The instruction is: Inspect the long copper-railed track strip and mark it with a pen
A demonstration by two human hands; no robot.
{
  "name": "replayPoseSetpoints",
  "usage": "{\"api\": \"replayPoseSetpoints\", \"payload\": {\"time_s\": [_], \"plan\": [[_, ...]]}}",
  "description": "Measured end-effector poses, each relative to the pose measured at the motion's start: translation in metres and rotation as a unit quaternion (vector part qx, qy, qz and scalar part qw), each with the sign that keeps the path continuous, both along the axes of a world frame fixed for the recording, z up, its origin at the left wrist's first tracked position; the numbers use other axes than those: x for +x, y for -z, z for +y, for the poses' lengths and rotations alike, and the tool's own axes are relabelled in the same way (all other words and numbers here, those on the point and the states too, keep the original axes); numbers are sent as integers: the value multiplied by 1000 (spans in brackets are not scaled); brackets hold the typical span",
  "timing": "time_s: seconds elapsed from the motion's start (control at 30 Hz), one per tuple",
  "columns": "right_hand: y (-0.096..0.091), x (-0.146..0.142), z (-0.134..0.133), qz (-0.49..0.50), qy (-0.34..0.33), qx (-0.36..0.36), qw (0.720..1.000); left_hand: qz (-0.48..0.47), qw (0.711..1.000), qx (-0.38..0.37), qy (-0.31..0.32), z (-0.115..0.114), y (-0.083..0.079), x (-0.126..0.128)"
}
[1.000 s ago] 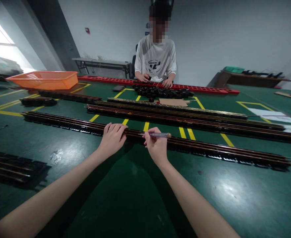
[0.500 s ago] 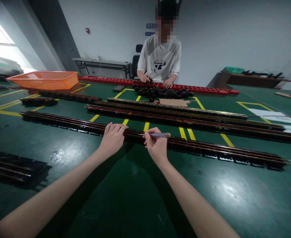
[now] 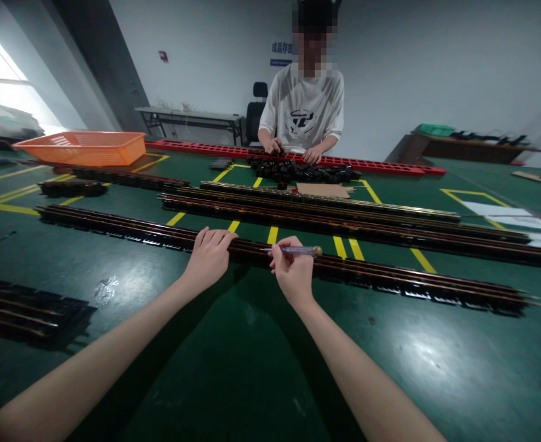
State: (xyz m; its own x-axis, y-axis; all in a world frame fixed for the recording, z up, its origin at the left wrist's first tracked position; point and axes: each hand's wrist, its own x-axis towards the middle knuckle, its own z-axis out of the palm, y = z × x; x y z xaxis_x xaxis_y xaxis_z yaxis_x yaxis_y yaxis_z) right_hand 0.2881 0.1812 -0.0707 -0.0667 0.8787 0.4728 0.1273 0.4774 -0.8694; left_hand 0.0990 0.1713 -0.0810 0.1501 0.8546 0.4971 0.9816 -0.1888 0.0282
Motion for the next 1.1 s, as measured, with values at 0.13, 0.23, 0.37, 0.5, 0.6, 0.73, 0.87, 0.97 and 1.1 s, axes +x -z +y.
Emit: {"api": "replayPoseSetpoints", "payload": {"time_s": [0.13, 0.23, 0.37, 0.5, 0.6, 0.73, 0.87, 0.97, 1.1], "plan": [[1, 1, 2, 4, -19, -11, 1000, -3, 1000, -2, 3, 1, 1, -1], [2, 1, 3, 6, -23, -13, 1000, -4, 1000, -2, 6, 1, 1, -1], [2, 0, 2, 7, -23, -22, 999, -8, 1000, -3, 10, 1, 1, -2], [1, 0, 2, 2, -21, -23, 999, -11, 1000, -10, 9, 1, 1, -2], [1, 1, 3, -2, -23, -22, 1000, -10, 1000, -8, 11, 1, 1, -3], [0, 0, 2, -4, -22, -25, 999, -9, 1000, -7, 13, 1, 1, -3], [0, 0, 2, 0, -17, -28, 999, -11, 1000, -13, 12, 1, 0, -2], [0, 0, 2, -4, -17, -20, 1000, -14, 1000, -15, 10, 1, 0, -3], [1, 0, 2, -7, -17, -16, 1000, -23, 999, -20, 22, 3, 3, -5]]}}
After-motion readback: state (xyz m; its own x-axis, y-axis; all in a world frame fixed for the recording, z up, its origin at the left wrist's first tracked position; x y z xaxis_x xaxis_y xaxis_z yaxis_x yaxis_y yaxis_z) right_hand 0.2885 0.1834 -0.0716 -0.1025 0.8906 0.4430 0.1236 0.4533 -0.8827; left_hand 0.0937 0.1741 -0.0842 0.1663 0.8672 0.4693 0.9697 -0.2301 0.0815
